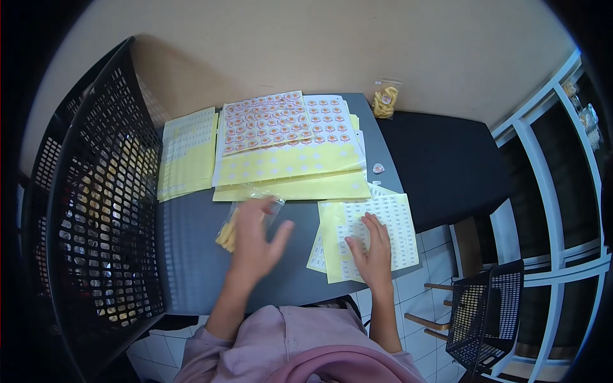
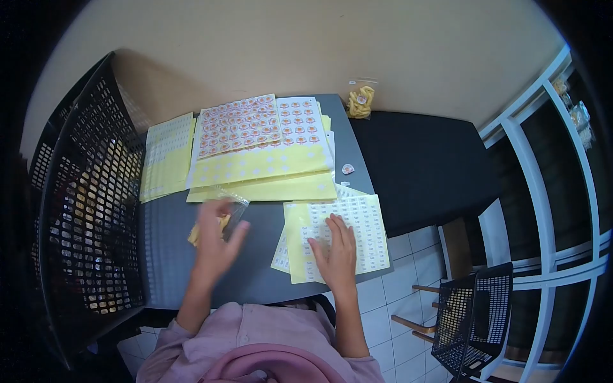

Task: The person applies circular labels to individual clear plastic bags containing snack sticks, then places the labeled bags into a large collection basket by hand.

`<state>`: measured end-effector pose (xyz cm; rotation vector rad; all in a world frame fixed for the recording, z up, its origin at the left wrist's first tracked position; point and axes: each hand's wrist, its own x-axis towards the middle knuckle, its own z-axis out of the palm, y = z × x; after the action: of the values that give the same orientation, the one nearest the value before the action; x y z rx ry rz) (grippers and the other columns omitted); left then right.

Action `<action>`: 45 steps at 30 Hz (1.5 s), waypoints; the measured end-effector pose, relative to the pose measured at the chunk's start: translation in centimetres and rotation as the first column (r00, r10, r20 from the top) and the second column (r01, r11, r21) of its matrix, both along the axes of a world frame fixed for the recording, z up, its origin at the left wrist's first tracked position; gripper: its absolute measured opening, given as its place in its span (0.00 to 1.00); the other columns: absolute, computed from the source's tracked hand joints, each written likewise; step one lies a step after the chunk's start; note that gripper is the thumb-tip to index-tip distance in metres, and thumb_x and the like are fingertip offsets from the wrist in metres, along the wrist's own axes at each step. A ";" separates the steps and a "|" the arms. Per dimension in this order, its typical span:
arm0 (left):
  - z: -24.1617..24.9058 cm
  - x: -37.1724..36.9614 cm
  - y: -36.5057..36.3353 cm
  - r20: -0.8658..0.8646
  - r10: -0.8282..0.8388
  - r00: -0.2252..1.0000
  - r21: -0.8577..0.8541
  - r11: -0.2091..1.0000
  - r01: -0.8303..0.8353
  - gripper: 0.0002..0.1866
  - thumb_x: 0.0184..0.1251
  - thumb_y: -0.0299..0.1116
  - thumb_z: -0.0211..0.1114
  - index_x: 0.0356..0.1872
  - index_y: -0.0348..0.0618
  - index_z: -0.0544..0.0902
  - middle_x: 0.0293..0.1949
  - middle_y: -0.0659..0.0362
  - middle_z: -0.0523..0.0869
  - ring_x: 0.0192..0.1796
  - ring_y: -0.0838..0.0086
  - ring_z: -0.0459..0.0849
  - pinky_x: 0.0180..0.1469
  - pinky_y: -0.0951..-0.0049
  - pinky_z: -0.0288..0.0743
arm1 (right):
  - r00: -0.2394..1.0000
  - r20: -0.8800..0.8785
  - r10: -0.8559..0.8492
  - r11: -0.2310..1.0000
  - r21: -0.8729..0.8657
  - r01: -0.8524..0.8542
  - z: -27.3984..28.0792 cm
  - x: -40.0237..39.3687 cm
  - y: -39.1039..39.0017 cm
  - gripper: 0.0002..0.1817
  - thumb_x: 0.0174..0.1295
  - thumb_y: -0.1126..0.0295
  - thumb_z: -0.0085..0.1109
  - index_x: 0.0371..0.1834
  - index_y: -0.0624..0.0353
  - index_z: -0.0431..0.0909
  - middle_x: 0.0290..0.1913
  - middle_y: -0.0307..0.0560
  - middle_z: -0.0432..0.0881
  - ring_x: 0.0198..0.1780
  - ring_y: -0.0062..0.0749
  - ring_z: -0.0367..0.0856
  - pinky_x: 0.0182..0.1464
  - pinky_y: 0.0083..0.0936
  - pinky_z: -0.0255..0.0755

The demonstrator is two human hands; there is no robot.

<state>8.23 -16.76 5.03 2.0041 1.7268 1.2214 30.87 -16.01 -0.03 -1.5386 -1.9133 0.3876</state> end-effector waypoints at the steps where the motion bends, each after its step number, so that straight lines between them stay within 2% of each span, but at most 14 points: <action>1: -0.5 1.3 0.0 0.017 -0.111 0.994 -0.110 0.988 0.112 0.27 0.51 0.30 0.61 0.54 0.36 0.65 0.39 0.51 0.71 0.44 0.64 0.69 0.48 0.69 0.64 | 0.999 -0.016 0.031 1.000 0.005 -0.031 0.0 -0.4 0.0 0.26 0.51 0.65 0.60 0.50 0.68 0.66 0.56 0.56 0.68 0.59 0.50 0.63 0.63 0.45 0.50; 2: -1.5 2.5 0.2 0.045 -0.219 0.975 -0.214 0.951 0.223 0.27 0.53 0.31 0.60 0.54 0.36 0.64 0.41 0.49 0.71 0.46 0.62 0.69 0.50 0.67 0.63 | 0.999 -0.017 0.033 0.999 0.007 -0.033 0.0 -0.7 0.0 0.26 0.51 0.65 0.60 0.50 0.68 0.66 0.56 0.56 0.68 0.59 0.50 0.63 0.63 0.45 0.50; 6: -4.6 5.3 0.1 -0.074 -0.203 0.976 -0.313 0.934 0.170 0.26 0.56 0.33 0.58 0.56 0.34 0.63 0.48 0.45 0.70 0.53 0.57 0.66 0.53 0.65 0.62 | 0.998 0.045 0.054 0.998 -0.026 -0.053 -0.1 -1.7 -0.2 0.32 0.51 0.61 0.60 0.56 0.67 0.61 0.59 0.58 0.63 0.61 0.50 0.60 0.63 0.45 0.49; 9: -4.9 5.5 0.2 0.008 -0.229 0.974 -0.330 0.918 0.218 0.28 0.59 0.34 0.55 0.59 0.34 0.59 0.54 0.43 0.67 0.58 0.55 0.63 0.55 0.64 0.62 | 0.997 0.040 0.062 0.997 -0.044 -0.060 -0.8 -1.8 -0.4 0.35 0.51 0.60 0.60 0.58 0.68 0.59 0.60 0.58 0.62 0.63 0.50 0.58 0.64 0.44 0.48; 11: -4.4 5.4 0.3 0.167 -0.262 0.950 -0.443 0.841 0.310 0.32 0.60 0.34 0.54 0.63 0.34 0.53 0.56 0.44 0.67 0.60 0.59 0.62 0.56 0.68 0.61 | 0.997 0.026 0.075 0.996 -0.052 -0.073 -1.0 -1.7 -0.4 0.36 0.51 0.60 0.60 0.59 0.68 0.57 0.60 0.59 0.62 0.63 0.51 0.57 0.64 0.44 0.47; 17: -5.1 5.0 1.5 0.494 -0.190 0.849 -0.469 0.763 0.444 0.34 0.61 0.33 0.54 0.65 0.37 0.49 0.62 0.50 0.62 0.61 0.66 0.62 0.54 0.73 0.62 | 0.997 0.008 0.079 0.995 -0.067 -0.079 -0.1 -1.8 -0.6 0.38 0.50 0.60 0.61 0.60 0.68 0.56 0.60 0.60 0.62 0.63 0.51 0.58 0.64 0.44 0.48; 20: -5.3 4.8 1.8 0.508 -0.203 0.837 -0.477 0.743 0.470 0.35 0.60 0.32 0.55 0.65 0.38 0.48 0.63 0.51 0.59 0.61 0.69 0.62 0.53 0.72 0.62 | 0.997 0.018 0.075 0.996 -0.054 -0.074 -0.6 -1.9 -0.5 0.37 0.51 0.60 0.60 0.60 0.68 0.55 0.60 0.60 0.62 0.63 0.52 0.59 0.63 0.44 0.50; 24: -5.8 5.2 1.8 0.498 -0.228 0.837 -0.413 0.786 0.460 0.37 0.59 0.32 0.56 0.65 0.38 0.46 0.60 0.50 0.62 0.60 0.70 0.63 0.53 0.72 0.63 | 0.996 -0.033 0.079 0.994 -0.068 -0.082 -0.9 -1.9 -0.5 0.35 0.52 0.63 0.59 0.60 0.68 0.55 0.59 0.61 0.63 0.62 0.51 0.60 0.63 0.43 0.50; 27: -5.2 5.8 1.7 0.454 -0.123 0.883 -0.401 0.856 0.325 0.36 0.58 0.30 0.58 0.64 0.37 0.48 0.57 0.49 0.65 0.59 0.70 0.63 0.51 0.72 0.65 | 0.996 -0.067 0.063 0.996 -0.054 -0.067 -1.3 -1.7 -0.4 0.32 0.54 0.67 0.56 0.60 0.67 0.55 0.57 0.62 0.65 0.60 0.50 0.63 0.62 0.39 0.55; 29: -5.6 5.8 1.9 0.617 -0.109 0.779 -0.351 0.848 0.397 0.35 0.57 0.30 0.59 0.62 0.37 0.50 0.52 0.49 0.68 0.56 0.69 0.66 0.48 0.73 0.67 | 0.924 -0.380 0.035 0.993 -0.090 -0.075 -1.5 -1.5 -0.3 0.30 0.55 0.71 0.55 0.60 0.67 0.56 0.55 0.62 0.68 0.58 0.50 0.67 0.59 0.35 0.60; 33: -4.7 6.5 2.5 0.692 -0.135 0.709 -0.355 0.791 0.498 0.29 0.58 0.27 0.59 0.58 0.36 0.56 0.49 0.51 0.72 0.52 0.72 0.70 0.47 0.75 0.68 | 0.932 -0.358 0.063 0.994 -0.062 -0.091 -1.2 -1.1 -0.3 0.29 0.54 0.72 0.56 0.59 0.67 0.57 0.54 0.62 0.69 0.56 0.50 0.69 0.56 0.32 0.63; 35: -5.8 6.8 3.3 0.805 -0.161 0.571 -0.324 0.688 0.650 0.23 0.58 0.25 0.58 0.54 0.36 0.61 0.45 0.54 0.75 0.48 0.75 0.74 0.48 0.76 0.69 | 0.922 -0.382 0.067 0.993 -0.060 -0.097 -0.8 -1.2 -0.3 0.27 0.53 0.72 0.57 0.56 0.66 0.61 0.53 0.61 0.70 0.55 0.48 0.70 0.56 0.33 0.63; 41: -8.1 7.4 3.8 0.903 -0.104 0.417 -0.233 0.697 0.678 0.17 0.59 0.23 0.57 0.49 0.36 0.67 0.45 0.57 0.76 0.46 0.78 0.75 0.49 0.78 0.69 | 0.890 -0.454 0.027 0.992 -0.099 -0.081 -0.5 -1.0 0.0 0.21 0.50 0.71 0.60 0.48 0.66 0.69 0.49 0.57 0.73 0.51 0.45 0.73 0.54 0.31 0.65; 45: -7.3 7.0 3.7 0.888 -0.057 0.457 -0.320 0.637 0.701 0.18 0.59 0.23 0.56 0.51 0.36 0.67 0.44 0.58 0.77 0.45 0.79 0.76 0.48 0.78 0.70 | 0.909 -0.411 0.071 0.996 -0.022 -0.087 -0.4 -1.2 0.1 0.21 0.48 0.70 0.62 0.46 0.65 0.70 0.47 0.55 0.74 0.49 0.46 0.73 0.52 0.32 0.66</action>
<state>15.27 -13.03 -2.28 0.9882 0.8586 0.9037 29.62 -15.87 -0.42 -1.2821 -1.6445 0.7281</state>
